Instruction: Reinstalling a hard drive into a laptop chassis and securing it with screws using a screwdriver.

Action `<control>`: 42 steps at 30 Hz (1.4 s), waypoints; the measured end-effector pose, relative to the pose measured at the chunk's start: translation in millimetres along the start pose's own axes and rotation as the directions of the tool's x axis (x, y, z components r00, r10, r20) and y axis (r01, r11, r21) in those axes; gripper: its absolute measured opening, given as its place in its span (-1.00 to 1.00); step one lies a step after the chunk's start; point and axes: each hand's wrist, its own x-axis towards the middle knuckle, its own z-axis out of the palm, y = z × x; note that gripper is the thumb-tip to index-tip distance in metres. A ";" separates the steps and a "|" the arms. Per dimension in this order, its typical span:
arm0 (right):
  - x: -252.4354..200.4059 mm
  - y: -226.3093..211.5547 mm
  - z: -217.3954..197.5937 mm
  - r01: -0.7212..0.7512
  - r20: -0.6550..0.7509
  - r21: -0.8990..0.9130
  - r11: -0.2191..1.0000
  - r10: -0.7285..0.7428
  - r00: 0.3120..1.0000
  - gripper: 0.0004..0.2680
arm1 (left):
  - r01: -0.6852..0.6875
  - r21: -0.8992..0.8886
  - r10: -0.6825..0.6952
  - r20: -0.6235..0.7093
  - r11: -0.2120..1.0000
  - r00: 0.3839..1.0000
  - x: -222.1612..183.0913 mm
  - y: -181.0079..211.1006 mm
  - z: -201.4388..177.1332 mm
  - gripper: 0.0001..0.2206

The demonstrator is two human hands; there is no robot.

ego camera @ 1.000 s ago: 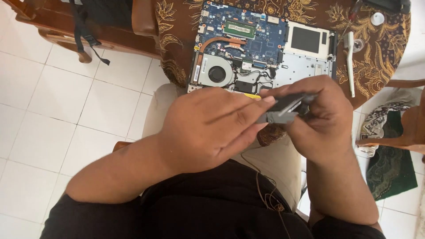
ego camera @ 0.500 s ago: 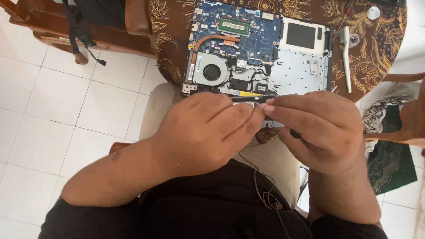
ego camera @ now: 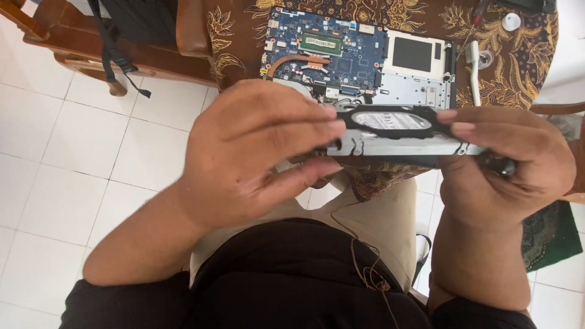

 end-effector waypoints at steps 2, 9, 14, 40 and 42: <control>-1.4 0.0 -0.5 -0.022 0.001 0.002 1.000 0.022 1.000 -0.84 | -0.052 -0.051 0.049 -0.051 0.997 0.997 4.6 4.3 -0.2 -0.81; 10.9 -20.9 18.9 -0.097 -0.035 -0.056 0.994 0.095 0.995 -0.86 | -0.084 -0.045 0.080 -0.103 0.995 0.992 7.0 9.3 2.9 -0.93; 3.8 -13.3 10.0 -0.089 -0.003 -0.028 0.996 0.089 0.996 -0.83 | -0.054 0.012 0.054 -0.045 0.998 0.998 1.9 3.1 7.2 -0.74; 57.2 -64.8 27.4 0.224 0.766 -0.334 0.916 0.126 0.630 -0.95 | 0.749 -0.616 -0.115 0.785 -0.243 0.608 -31.1 -30.1 59.1 -0.75; 46.6 -49.6 7.9 0.129 0.824 -0.515 0.848 0.448 0.346 -0.92 | 0.723 -0.634 -0.178 0.773 -0.274 0.609 -33.4 -29.9 61.2 -0.86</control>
